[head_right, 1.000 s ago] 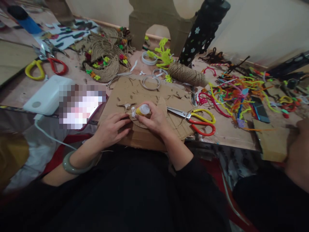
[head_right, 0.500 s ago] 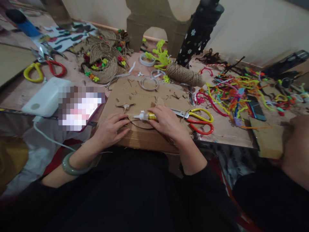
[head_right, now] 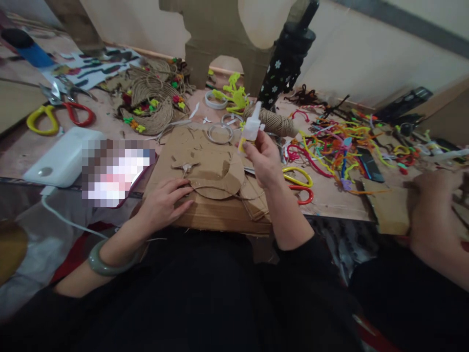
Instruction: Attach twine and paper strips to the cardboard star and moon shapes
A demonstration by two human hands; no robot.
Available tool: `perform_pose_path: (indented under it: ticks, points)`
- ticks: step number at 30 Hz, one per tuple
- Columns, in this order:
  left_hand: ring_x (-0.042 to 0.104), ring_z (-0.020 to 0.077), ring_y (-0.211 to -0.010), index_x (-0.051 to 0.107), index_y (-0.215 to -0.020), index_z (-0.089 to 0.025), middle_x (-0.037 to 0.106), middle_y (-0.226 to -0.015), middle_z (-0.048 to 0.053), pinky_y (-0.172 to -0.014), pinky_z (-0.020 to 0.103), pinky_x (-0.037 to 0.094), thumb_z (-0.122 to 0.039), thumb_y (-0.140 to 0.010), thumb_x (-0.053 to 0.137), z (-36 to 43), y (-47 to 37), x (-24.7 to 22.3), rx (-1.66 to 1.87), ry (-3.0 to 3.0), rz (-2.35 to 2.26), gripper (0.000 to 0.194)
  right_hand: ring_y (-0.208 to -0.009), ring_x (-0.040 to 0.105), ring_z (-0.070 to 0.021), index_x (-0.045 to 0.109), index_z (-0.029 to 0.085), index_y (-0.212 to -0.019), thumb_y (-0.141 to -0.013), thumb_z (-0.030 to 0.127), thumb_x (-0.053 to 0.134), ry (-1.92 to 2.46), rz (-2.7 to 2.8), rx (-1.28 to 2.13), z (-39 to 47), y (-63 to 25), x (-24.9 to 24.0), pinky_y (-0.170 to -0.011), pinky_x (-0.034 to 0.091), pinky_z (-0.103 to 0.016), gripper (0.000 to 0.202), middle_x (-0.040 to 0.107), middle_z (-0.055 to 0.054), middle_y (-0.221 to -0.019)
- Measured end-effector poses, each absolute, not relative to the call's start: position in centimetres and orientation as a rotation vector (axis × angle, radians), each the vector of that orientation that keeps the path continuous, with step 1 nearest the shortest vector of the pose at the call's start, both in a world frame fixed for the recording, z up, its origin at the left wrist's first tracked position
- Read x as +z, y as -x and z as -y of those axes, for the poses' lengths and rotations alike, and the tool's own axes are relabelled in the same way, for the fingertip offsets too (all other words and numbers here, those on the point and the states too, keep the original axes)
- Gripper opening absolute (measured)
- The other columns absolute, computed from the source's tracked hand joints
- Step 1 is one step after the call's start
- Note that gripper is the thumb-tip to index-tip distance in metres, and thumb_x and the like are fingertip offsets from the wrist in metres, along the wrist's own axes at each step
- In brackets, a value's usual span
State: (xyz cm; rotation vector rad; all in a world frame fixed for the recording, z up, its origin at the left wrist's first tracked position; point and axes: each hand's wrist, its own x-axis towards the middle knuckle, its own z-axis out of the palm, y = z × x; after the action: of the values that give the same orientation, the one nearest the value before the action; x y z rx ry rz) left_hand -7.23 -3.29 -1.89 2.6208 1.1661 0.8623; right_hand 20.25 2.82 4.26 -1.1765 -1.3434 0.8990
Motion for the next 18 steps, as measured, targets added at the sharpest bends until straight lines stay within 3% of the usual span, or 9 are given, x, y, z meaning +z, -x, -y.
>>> perform_pose_path:
  ticks: [4, 8, 12, 18]
  points:
    - [0.062, 0.0281, -0.106, 0.068, -0.104, -0.016, 0.067, -0.113, 0.014, -0.091, 0.045, 0.052, -0.029, -0.088, 0.057, 3.3, 7.2, -1.8, 0.851, -2.646, -1.17, 0.023, -0.103, 0.064, -0.0178, 0.055, 0.026, -0.107, -0.072, 0.044, 0.069, 1.253, 1.407, 0.718, -7.7, -21.3, 2.9, -0.093, 0.053, -0.038, 0.041, 0.066, -0.003, -0.11]
    - [0.062, 0.0282, -0.104, 0.068, -0.103, -0.014, 0.067, -0.111, 0.014, -0.09, 0.044, 0.053, -0.028, -0.087, 0.059, 3.3, 7.2, -1.7, 0.883, -2.68, -1.167, 0.023, -0.092, 0.064, -0.0185, 0.052, 0.021, -0.103, -0.068, 0.037, 0.068, 1.394, 1.366, 0.636, -12.0, -22.5, 0.3, -0.086, 0.053, -0.04, 0.042, 0.066, -0.004, -0.1]
    - [0.062, 0.0279, -0.103, 0.068, -0.103, -0.014, 0.068, -0.111, 0.014, -0.09, 0.045, 0.053, -0.028, -0.087, 0.059, 3.3, 7.2, -1.7, 0.894, -2.682, -1.151, 0.023, -0.085, 0.061, -0.0175, 0.052, 0.018, -0.105, -0.066, 0.032, 0.067, 1.562, 1.35, 0.549, -14.2, -23.2, -1.6, -0.084, 0.053, -0.04, 0.044, 0.064, -0.003, -0.094]
    - [0.062, 0.029, -0.106, 0.068, -0.104, -0.014, 0.067, -0.112, 0.016, -0.09, 0.047, 0.054, -0.026, -0.087, 0.059, 3.4, 7.1, -1.6, 0.888, -2.627, -1.157, 0.023, -0.089, 0.062, -0.0206, 0.053, 0.014, -0.109, -0.065, 0.021, 0.065, 1.732, 1.351, 0.465, -15.7, -23.4, -2.8, -0.09, 0.049, -0.044, 0.047, 0.065, -0.007, -0.098]
